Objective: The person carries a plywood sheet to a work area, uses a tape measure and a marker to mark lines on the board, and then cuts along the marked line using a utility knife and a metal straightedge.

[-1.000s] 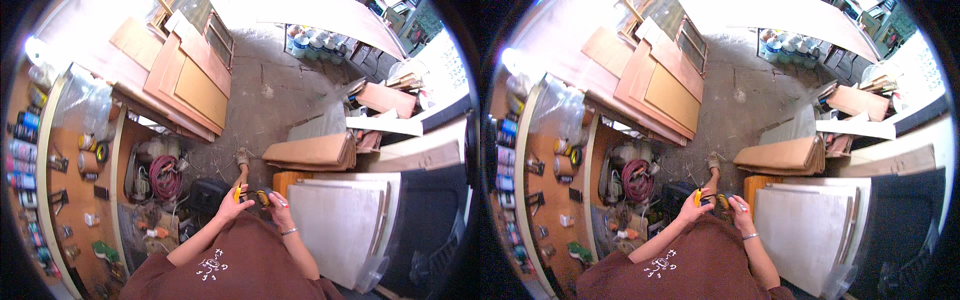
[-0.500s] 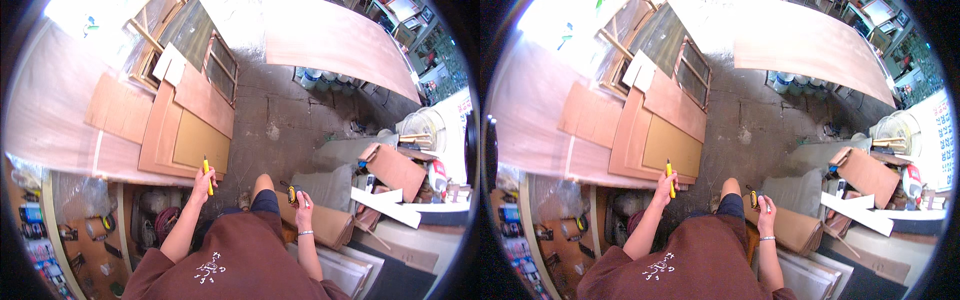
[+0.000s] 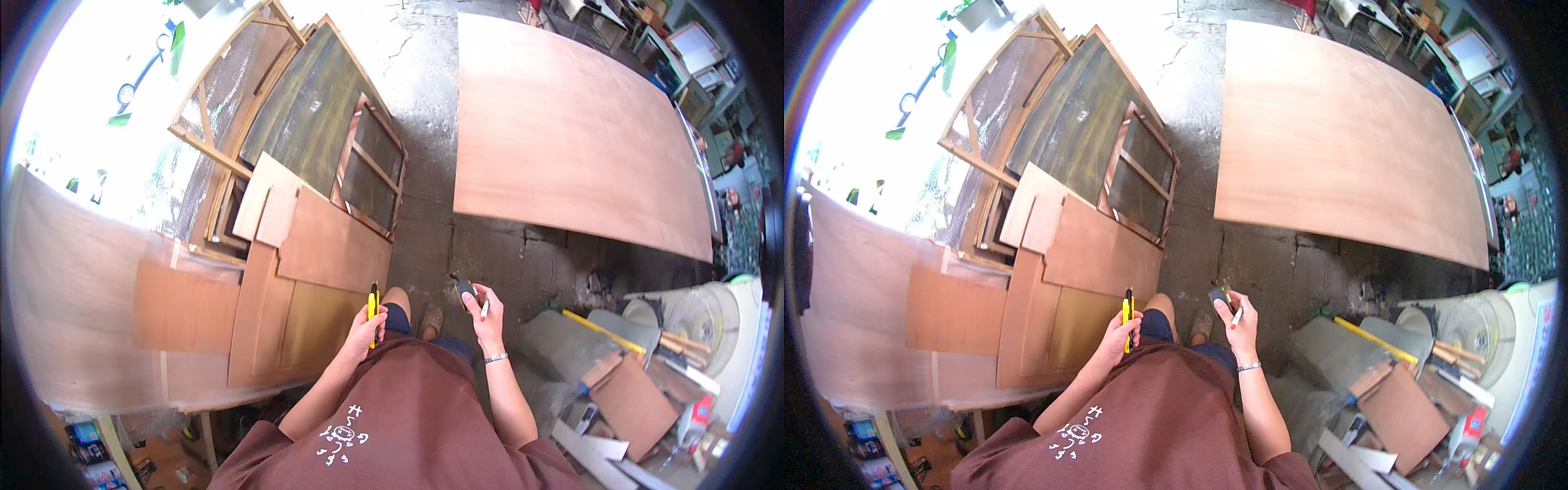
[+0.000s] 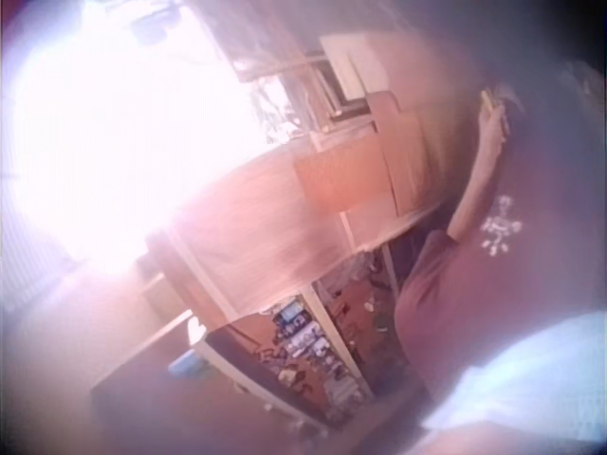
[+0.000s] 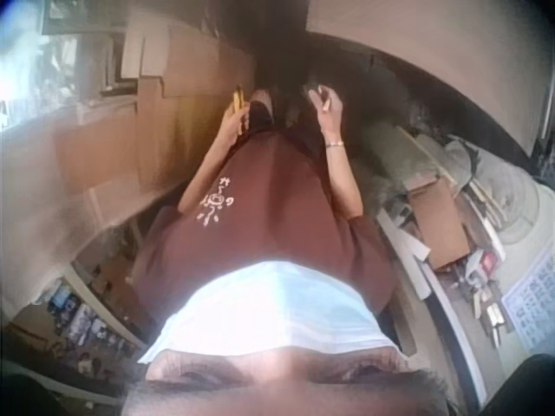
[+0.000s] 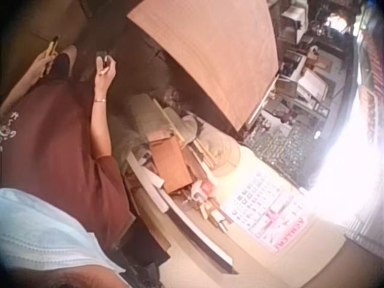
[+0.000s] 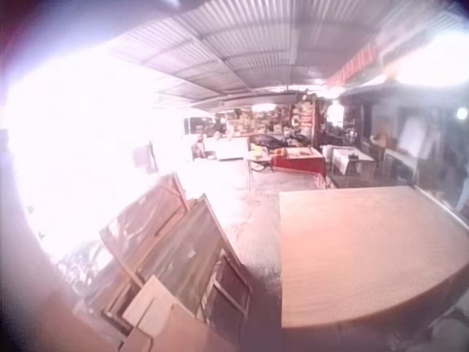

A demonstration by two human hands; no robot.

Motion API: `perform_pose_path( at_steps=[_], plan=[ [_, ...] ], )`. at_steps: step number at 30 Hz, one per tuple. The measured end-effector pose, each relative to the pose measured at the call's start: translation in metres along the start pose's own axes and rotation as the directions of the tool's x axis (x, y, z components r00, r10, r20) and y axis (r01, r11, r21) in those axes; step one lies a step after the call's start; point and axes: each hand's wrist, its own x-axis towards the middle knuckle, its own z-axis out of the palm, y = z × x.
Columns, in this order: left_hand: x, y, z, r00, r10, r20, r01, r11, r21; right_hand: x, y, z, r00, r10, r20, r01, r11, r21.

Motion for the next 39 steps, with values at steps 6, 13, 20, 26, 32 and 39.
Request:
perform_pose_path(
  at_steps=[6,13,20,26,32,39],
  plan=[
    [0.118,0.104,0.017,0.998,0.009,-0.059,-0.014,0.996,-0.093,0.179,-0.046,0.019,0.967,-0.253,-0.031,0.248,0.962,-0.113],
    [0.261,0.243,0.011,1.0,0.017,-0.018,-0.018,0.997,-0.075,0.378,-0.074,0.027,0.935,-0.088,-0.344,0.086,0.996,-0.022],
    [0.402,0.392,0.014,0.994,0.105,-0.027,-0.1,0.986,0.134,0.521,-0.105,0.049,0.875,-0.005,-0.484,0.037,0.998,0.056],
    [0.541,0.503,0.068,0.972,0.217,0.095,-0.23,0.96,0.158,0.657,-0.133,0.07,0.796,-0.134,-0.59,0.161,0.987,-0.007],
    [0.689,0.606,0.124,0.985,0.095,0.145,-0.145,0.91,0.388,0.828,-0.163,0.089,0.73,-0.157,-0.665,0.168,0.985,-0.047],
    [0.814,0.708,0.179,0.967,0.107,0.23,-0.198,0.884,0.423,0.988,-0.23,0.117,0.665,-0.356,-0.657,0.097,0.913,-0.396]
  ],
)
